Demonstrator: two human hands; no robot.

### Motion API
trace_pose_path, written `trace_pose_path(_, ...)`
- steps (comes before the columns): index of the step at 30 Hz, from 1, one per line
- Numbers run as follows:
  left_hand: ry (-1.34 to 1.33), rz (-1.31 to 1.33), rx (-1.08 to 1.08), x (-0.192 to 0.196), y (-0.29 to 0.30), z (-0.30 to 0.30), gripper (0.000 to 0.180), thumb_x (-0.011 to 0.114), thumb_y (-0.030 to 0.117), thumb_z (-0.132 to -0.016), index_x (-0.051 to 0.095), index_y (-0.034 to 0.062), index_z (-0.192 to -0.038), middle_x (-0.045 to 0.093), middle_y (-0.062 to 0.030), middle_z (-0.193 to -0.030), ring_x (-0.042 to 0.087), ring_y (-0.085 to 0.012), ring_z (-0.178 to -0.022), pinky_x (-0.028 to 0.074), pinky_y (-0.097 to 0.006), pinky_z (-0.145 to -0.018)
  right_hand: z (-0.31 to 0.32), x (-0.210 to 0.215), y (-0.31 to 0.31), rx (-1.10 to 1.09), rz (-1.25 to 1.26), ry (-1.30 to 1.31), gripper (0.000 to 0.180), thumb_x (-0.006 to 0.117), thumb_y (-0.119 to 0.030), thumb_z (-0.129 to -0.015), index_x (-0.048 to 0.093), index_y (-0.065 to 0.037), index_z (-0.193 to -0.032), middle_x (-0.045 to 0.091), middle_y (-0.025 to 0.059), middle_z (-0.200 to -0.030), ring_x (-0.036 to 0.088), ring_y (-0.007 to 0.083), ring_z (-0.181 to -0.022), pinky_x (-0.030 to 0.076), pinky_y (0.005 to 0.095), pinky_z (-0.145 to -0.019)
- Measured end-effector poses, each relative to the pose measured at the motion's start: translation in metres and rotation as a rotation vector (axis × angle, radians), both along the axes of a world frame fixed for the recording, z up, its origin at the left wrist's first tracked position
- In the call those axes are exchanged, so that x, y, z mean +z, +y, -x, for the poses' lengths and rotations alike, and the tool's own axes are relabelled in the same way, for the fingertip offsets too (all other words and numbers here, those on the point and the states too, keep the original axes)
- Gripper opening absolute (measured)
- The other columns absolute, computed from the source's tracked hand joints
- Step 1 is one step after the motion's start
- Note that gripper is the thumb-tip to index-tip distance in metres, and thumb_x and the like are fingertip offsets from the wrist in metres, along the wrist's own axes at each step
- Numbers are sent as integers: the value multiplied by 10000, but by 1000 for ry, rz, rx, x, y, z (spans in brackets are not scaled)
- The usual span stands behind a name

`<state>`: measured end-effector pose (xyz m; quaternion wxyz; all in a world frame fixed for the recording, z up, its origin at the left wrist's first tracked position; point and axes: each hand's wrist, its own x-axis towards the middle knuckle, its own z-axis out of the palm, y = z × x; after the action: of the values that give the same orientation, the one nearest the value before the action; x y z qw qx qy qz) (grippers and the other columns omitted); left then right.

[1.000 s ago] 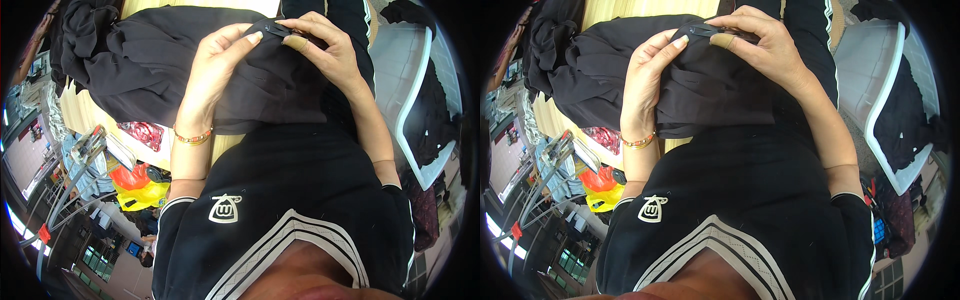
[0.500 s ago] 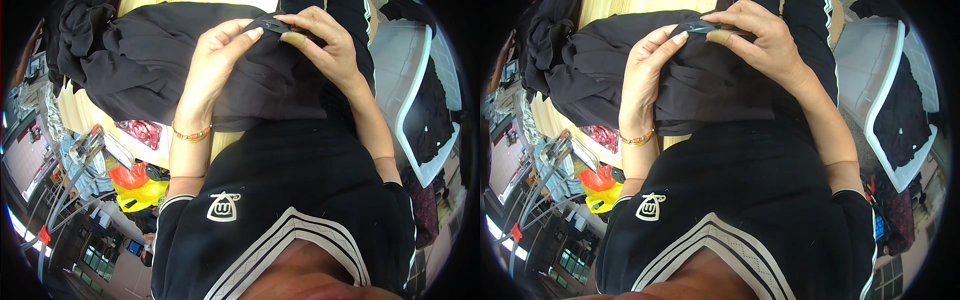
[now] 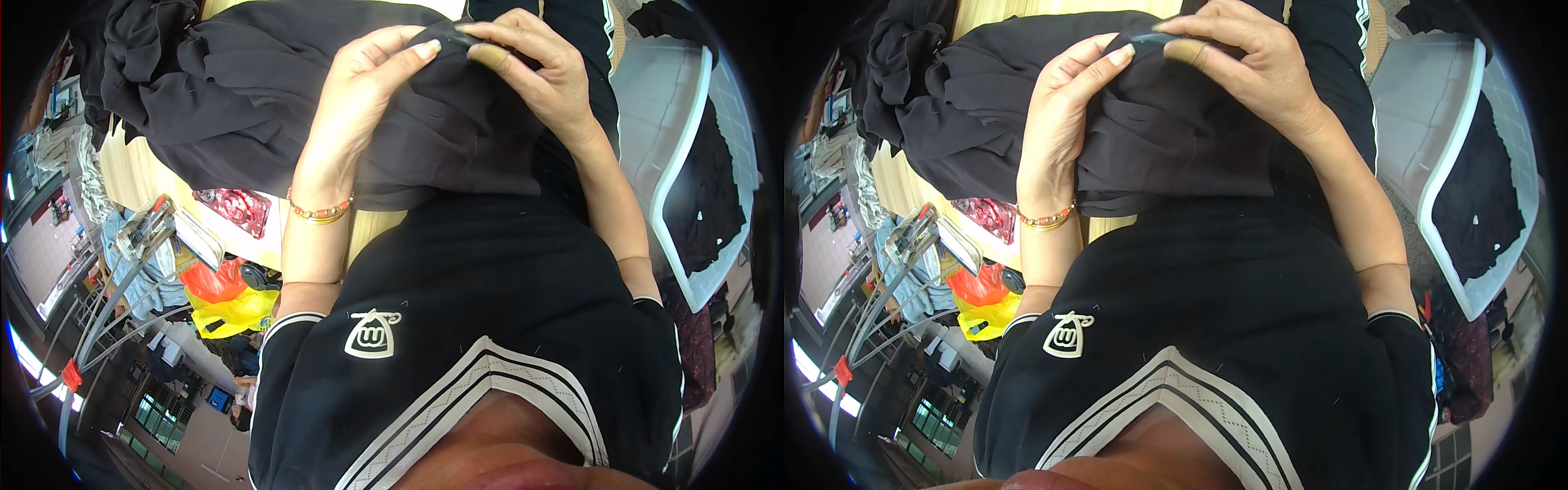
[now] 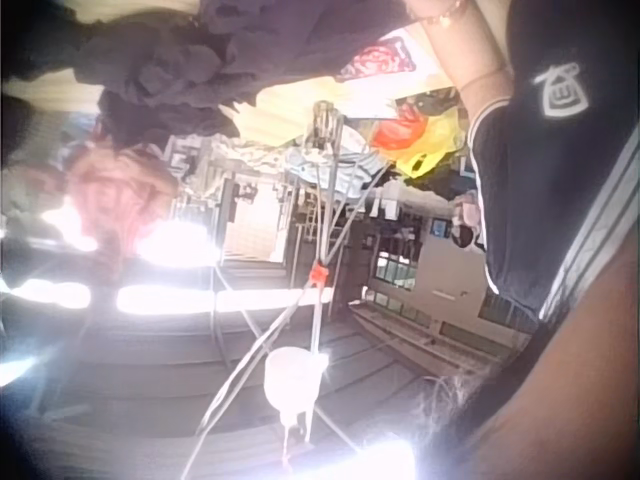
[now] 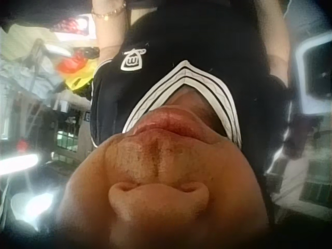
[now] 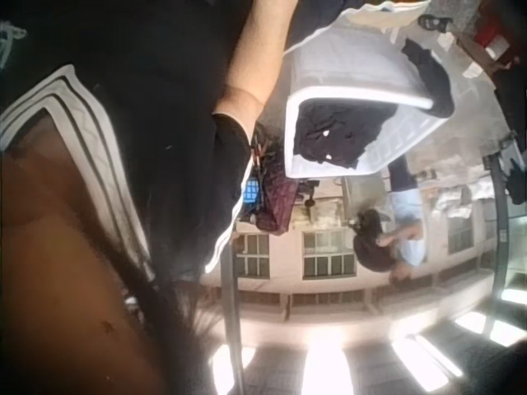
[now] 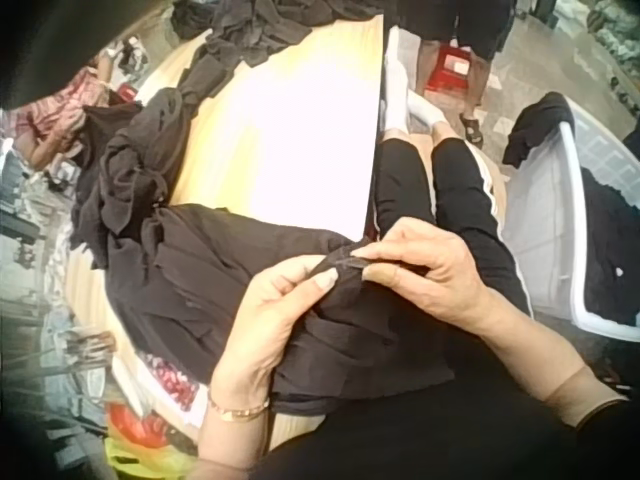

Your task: Trimming excess threads and checking buttons on black garments using a thread nipper.

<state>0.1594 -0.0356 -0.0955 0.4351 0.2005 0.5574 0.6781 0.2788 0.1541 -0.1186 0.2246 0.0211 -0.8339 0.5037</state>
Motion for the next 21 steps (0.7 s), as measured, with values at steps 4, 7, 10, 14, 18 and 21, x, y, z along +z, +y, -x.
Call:
trace_pose_path(4, -31, -3, -3, 0, 1, 0, 211, 626, 75, -963, 689, -25, -1137, 711, -29, -1007, 629, -67, -930, 464, -196, -865, -2, -2, 3, 8, -12, -18, 252, 715, -49, -877, 720, -3, -1124, 663, 46, -905, 602, 127, -823, 461, 218, -752)
trace_pose_path(7, -16, -1, 15, 0, 3, 0, 189, 635, 86, -960, 688, -16, -1109, 703, -19, -977, 621, -59, -902, 459, -188, -842, -4, 0, 4, -29, 27, -37, 242, 708, -58, -894, 714, 3, -1127, 664, 36, -930, 595, 102, -821, 456, 204, -742)
trace_pose_path(10, -25, 51, 0, -1, 1, 2, 158, 646, 103, -956, 680, -1, -1070, 688, -1, -955, 603, -50, -893, 450, -191, -838, -2, 13, 6, -140, 84, -67, 234, 702, -59, -907, 708, 7, -1132, 624, 6, -926, 553, 62, -808, 433, 187, -714)
trace_pose_path(14, -23, 35, 19, 0, 0, 4, 138, 626, 121, -960, 661, 15, -1042, 667, 20, -951, 582, -48, -903, 430, -204, -858, -12, -2, 22, -181, 126, -44, 242, 714, -56, -896, 710, 2, -1131, 581, -9, -903, 527, 54, -801, 412, 180, -705)
trace_pose_path(18, -85, 3, 27, 1, -3, 11, 154, 602, 125, -931, 652, 22, -1034, 661, 8, -983, 562, -80, -975, 376, -238, -936, -14, -1, 9, -176, 147, -66, 272, 764, -89, -849, 732, -58, -1118, 567, -16, -837, 526, 67, -717, 426, 201, -650)
trace_pose_path(21, -114, -28, 54, 3, -4, 11, 183, 600, 122, -905, 650, 17, -1046, 661, -6, -1009, 552, -104, -1019, 347, -258, -975, -11, -5, 8, -117, 44, -32, 277, 768, -92, -845, 733, -70, -1119, 565, -7, -836, 546, 73, -726, 441, 208, -639)
